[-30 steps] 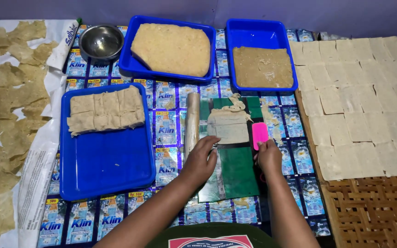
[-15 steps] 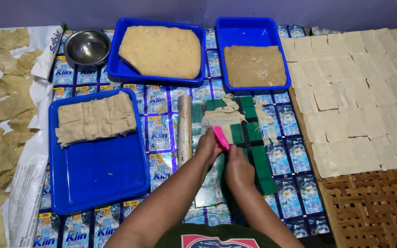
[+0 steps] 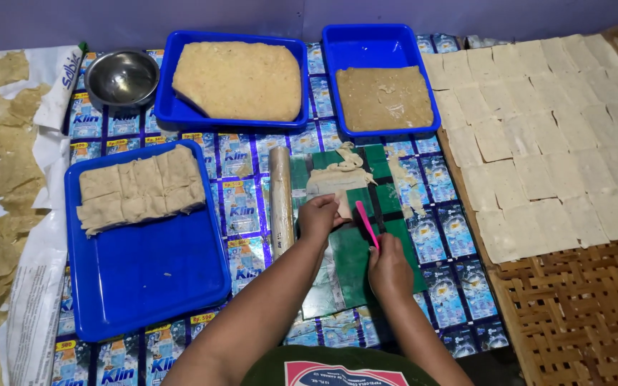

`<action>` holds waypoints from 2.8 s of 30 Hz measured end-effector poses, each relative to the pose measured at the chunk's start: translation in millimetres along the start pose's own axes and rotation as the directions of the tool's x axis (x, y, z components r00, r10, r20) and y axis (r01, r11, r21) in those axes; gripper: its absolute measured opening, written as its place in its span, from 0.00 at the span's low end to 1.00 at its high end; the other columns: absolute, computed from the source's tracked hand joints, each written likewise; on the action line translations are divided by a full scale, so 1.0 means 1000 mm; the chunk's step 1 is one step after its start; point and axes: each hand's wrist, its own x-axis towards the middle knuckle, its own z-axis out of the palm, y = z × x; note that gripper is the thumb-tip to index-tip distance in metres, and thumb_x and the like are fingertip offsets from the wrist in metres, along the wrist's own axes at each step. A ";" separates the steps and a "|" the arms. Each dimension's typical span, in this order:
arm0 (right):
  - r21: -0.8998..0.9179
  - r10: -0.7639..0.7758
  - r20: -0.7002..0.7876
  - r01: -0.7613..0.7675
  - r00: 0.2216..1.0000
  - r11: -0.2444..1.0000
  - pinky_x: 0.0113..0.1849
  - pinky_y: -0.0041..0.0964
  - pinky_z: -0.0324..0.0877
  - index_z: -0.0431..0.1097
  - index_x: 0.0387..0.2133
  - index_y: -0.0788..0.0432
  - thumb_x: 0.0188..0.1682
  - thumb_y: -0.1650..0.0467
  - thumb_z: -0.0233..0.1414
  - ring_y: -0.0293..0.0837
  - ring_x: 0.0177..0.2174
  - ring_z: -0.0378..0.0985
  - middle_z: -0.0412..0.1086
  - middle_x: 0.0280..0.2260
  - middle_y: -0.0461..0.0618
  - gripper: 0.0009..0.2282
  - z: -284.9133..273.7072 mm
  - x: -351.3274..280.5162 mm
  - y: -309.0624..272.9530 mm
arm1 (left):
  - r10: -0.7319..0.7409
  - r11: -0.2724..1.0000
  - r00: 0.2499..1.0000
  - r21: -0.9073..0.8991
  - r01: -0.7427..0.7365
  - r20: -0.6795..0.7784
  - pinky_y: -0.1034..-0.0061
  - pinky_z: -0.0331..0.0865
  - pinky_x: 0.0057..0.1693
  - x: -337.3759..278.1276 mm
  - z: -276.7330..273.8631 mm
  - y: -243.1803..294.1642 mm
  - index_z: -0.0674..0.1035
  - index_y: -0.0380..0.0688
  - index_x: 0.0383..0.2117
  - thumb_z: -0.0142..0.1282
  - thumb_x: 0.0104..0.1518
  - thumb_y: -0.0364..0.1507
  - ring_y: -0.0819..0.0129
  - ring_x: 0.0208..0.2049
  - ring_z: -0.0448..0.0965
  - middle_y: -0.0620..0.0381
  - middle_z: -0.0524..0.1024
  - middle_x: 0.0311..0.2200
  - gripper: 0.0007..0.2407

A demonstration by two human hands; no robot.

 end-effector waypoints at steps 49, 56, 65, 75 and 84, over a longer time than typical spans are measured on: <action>0.939 0.454 0.082 0.084 0.887 -0.333 0.57 0.54 0.70 0.68 0.43 0.50 0.58 0.50 0.43 0.48 0.53 0.77 0.73 0.51 0.51 0.19 -0.299 0.154 0.493 | -0.029 0.479 0.542 0.487 -0.730 0.840 0.58 0.75 0.55 -0.080 0.643 -0.155 0.86 0.50 0.40 0.62 0.54 0.32 0.48 0.47 0.83 0.51 0.85 0.37 0.09; 0.958 0.535 0.043 0.118 0.844 -0.262 0.60 0.54 0.67 0.65 0.47 0.55 0.57 0.52 0.41 0.53 0.59 0.71 0.68 0.56 0.60 0.20 -0.330 0.212 0.543 | 0.046 0.442 0.513 0.443 -0.780 0.857 0.61 0.76 0.53 -0.059 0.739 -0.188 0.87 0.52 0.34 0.60 0.54 0.27 0.50 0.46 0.85 0.55 0.86 0.35 0.06; 0.990 0.599 -0.005 0.089 0.801 -0.111 0.60 0.56 0.67 0.62 0.53 0.60 0.57 0.53 0.46 0.61 0.61 0.65 0.60 0.59 0.71 0.24 -0.330 0.226 0.542 | 0.093 0.271 0.475 0.436 -0.858 0.875 0.64 0.78 0.50 -0.070 0.744 -0.170 0.87 0.54 0.33 0.59 0.56 0.30 0.53 0.42 0.85 0.55 0.84 0.33 0.05; 0.999 0.637 -0.028 0.034 0.770 0.002 0.58 0.56 0.69 0.62 0.56 0.64 0.60 0.56 0.47 0.62 0.60 0.66 0.59 0.59 0.74 0.23 -0.329 0.224 0.539 | 0.041 0.062 0.453 0.450 -0.891 0.891 0.64 0.80 0.50 -0.081 0.748 -0.156 0.86 0.52 0.33 0.61 0.56 0.32 0.56 0.43 0.85 0.55 0.82 0.35 0.04; 0.996 0.604 -0.077 0.093 0.793 0.005 0.60 0.59 0.65 0.66 0.52 0.60 0.60 0.59 0.47 0.64 0.62 0.62 0.64 0.56 0.69 0.17 -0.342 0.219 0.524 | 0.079 0.000 0.277 0.278 -0.961 0.958 0.66 0.78 0.51 -0.092 0.737 -0.151 0.78 0.46 0.36 0.55 0.61 0.32 0.54 0.42 0.83 0.52 0.80 0.33 0.05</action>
